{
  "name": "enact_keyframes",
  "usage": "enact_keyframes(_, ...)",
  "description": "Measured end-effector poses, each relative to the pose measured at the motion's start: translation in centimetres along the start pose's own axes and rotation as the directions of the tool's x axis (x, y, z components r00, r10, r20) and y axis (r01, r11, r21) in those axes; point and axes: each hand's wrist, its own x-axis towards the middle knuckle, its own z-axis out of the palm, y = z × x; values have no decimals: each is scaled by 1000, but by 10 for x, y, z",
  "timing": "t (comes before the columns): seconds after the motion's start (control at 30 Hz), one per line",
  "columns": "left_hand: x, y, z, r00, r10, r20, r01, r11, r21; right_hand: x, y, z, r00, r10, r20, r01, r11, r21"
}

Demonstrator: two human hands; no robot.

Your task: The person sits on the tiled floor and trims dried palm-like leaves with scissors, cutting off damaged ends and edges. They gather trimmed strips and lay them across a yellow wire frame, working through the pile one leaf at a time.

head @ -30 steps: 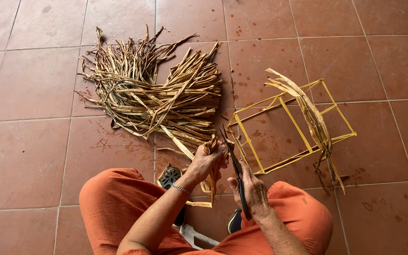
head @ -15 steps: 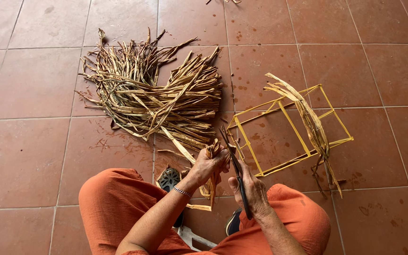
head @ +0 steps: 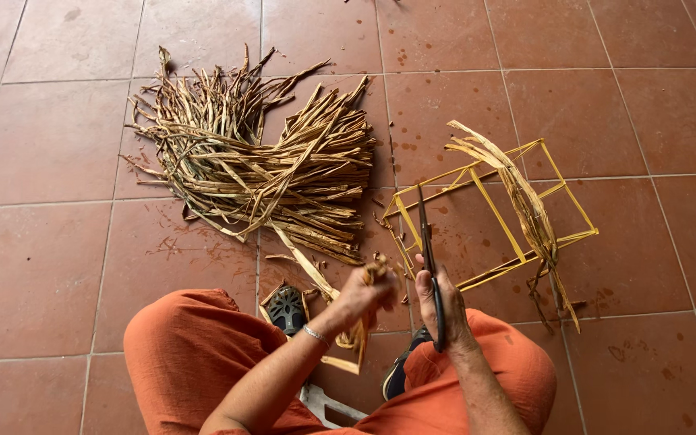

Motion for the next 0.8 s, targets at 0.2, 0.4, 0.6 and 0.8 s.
enact_keyframes(0.2,27,18,-87,940,43,-338,-83,991,-104,-14,0,1,913,339,228,-365,927,83)
enact_keyframes(0.4,53,28,-170,757,135,-639,-80,990,115,-39,-33,-37,809,352,471,-448,888,106)
enact_keyframes(0.6,104,30,-210,658,105,-746,356,829,431,-72,-69,-77,792,301,532,-395,916,69)
enact_keyframes(0.8,133,19,-215,593,33,-804,616,625,480,-65,-52,-29,642,653,402,-689,721,-71)
